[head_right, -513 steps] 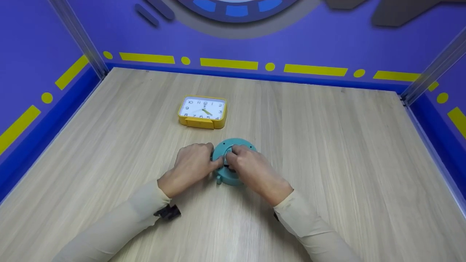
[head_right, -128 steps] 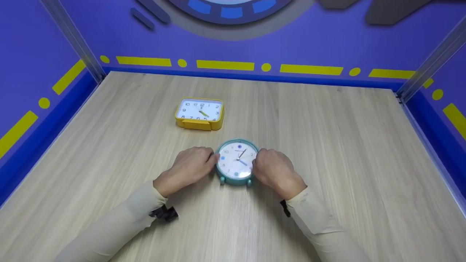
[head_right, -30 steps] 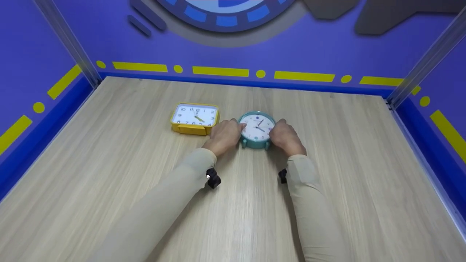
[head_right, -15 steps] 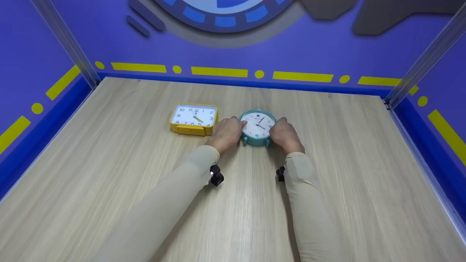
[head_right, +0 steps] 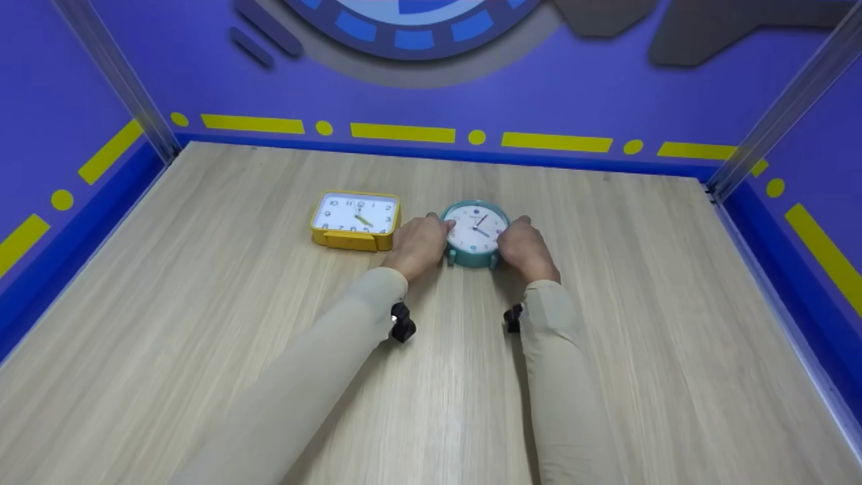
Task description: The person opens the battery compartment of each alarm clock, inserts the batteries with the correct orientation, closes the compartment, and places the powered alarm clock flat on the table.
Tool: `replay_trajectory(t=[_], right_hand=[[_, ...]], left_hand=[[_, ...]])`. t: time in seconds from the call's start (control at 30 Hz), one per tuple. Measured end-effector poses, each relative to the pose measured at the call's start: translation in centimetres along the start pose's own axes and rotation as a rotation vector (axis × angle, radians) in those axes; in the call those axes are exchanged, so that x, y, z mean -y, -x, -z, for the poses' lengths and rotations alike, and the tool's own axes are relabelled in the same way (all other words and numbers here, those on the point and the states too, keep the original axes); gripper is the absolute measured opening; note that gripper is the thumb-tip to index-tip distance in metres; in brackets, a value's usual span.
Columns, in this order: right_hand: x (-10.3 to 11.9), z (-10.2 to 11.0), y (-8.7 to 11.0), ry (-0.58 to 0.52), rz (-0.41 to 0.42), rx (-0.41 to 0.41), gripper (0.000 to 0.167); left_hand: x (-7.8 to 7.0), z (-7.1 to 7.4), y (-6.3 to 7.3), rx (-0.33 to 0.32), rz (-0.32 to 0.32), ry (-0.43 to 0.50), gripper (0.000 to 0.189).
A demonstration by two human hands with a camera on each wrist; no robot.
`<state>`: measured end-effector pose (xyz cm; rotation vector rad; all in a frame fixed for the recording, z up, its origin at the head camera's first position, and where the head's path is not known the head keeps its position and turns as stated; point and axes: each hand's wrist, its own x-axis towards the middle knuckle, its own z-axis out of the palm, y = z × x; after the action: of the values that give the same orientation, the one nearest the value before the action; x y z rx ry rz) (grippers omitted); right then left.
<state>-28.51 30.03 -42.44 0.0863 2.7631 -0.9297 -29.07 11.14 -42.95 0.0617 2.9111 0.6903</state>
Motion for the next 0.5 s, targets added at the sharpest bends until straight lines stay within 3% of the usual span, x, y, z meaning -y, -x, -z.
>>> replay_trajectory(t=[0.23, 0.5], right_hand=[[-0.8, -0.2, 0.3, -0.044, 0.04, -0.043, 0.033], [-1.7, -0.7, 0.7, -0.192, -0.027, -0.031, 0.048]], left_hand=[[0.0, 0.0, 0.2, 0.008, 0.015, 0.064, 0.052], [0.3, 0.2, 0.2, 0.012, 0.055, 0.135, 0.042]])
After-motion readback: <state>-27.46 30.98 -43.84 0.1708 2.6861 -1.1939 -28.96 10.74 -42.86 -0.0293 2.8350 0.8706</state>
